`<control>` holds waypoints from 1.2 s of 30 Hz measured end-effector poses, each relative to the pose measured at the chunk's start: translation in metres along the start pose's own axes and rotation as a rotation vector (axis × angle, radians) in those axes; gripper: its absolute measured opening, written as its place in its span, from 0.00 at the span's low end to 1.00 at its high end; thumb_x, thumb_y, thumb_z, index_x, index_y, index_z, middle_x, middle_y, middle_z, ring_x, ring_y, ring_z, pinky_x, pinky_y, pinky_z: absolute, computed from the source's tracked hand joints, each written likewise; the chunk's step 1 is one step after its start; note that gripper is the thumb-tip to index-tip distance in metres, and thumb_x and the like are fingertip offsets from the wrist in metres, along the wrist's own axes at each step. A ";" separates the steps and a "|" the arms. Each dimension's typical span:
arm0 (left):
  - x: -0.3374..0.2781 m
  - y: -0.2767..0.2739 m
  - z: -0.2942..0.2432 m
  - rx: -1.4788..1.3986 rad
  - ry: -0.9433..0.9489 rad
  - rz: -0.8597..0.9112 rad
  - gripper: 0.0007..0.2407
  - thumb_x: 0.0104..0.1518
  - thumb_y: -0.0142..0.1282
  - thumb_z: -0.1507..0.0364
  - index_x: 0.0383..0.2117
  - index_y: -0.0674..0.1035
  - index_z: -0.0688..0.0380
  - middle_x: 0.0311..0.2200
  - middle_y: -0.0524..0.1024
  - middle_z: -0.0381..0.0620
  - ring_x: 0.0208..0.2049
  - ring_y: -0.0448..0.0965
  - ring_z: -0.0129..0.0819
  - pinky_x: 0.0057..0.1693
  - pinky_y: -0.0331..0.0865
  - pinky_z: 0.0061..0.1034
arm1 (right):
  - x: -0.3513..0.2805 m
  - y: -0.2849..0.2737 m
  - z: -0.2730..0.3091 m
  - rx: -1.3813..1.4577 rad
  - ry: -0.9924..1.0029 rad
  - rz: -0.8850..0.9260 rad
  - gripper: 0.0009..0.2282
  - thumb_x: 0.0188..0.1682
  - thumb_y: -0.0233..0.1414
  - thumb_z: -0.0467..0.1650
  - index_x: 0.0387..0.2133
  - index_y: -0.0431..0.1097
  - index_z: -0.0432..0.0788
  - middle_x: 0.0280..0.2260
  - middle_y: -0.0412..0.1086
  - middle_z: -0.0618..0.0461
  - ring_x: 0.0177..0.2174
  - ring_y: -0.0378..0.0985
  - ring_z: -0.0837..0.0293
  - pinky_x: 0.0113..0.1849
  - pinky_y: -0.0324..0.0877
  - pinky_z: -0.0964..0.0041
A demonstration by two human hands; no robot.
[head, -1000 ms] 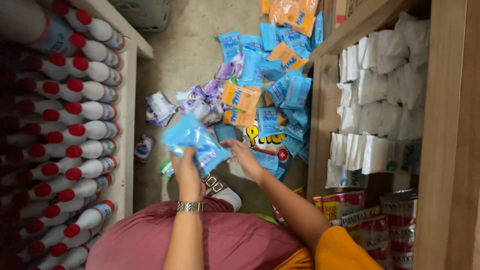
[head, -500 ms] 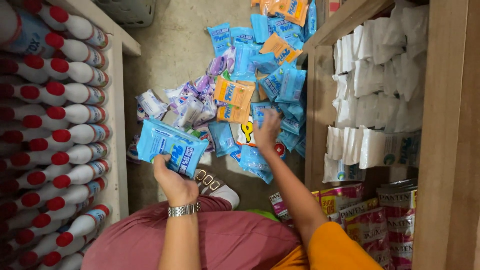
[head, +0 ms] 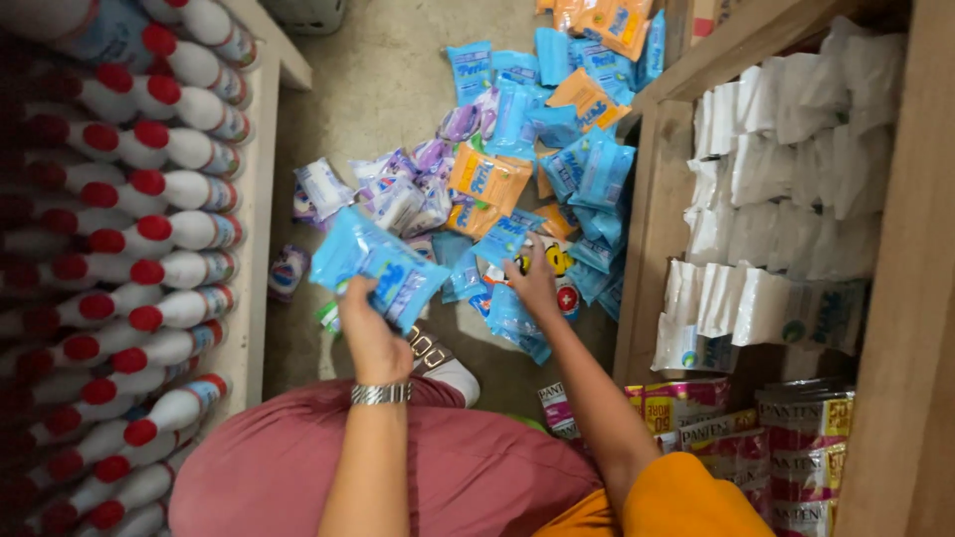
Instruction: Organizing and restocking laundry detergent sachets on store shelves.
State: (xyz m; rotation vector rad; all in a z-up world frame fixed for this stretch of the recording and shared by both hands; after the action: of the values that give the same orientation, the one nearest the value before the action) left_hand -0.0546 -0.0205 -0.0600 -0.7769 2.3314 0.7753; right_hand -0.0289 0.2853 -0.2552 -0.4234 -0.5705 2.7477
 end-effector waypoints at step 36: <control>-0.034 0.037 0.007 1.350 0.292 0.324 0.41 0.55 0.55 0.66 0.72 0.41 0.61 0.49 0.75 0.67 0.41 0.80 0.62 0.45 0.75 0.50 | -0.060 0.053 0.189 0.932 0.183 0.544 0.24 0.57 0.42 0.37 0.66 0.55 0.45 0.60 0.67 0.58 0.59 0.68 0.61 0.57 0.63 0.68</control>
State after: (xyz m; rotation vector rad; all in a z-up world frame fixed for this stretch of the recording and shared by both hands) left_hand -0.0543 0.0201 -0.0298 0.1202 2.5261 -0.8708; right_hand -0.0509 0.1548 -0.0980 -0.6227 0.9822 2.9951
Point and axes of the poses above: each hand's wrist, its own x-axis towards the middle knuckle, its own y-axis out of the palm, z = x × y, the point moved 8 cm from there along x, towards the middle knuckle
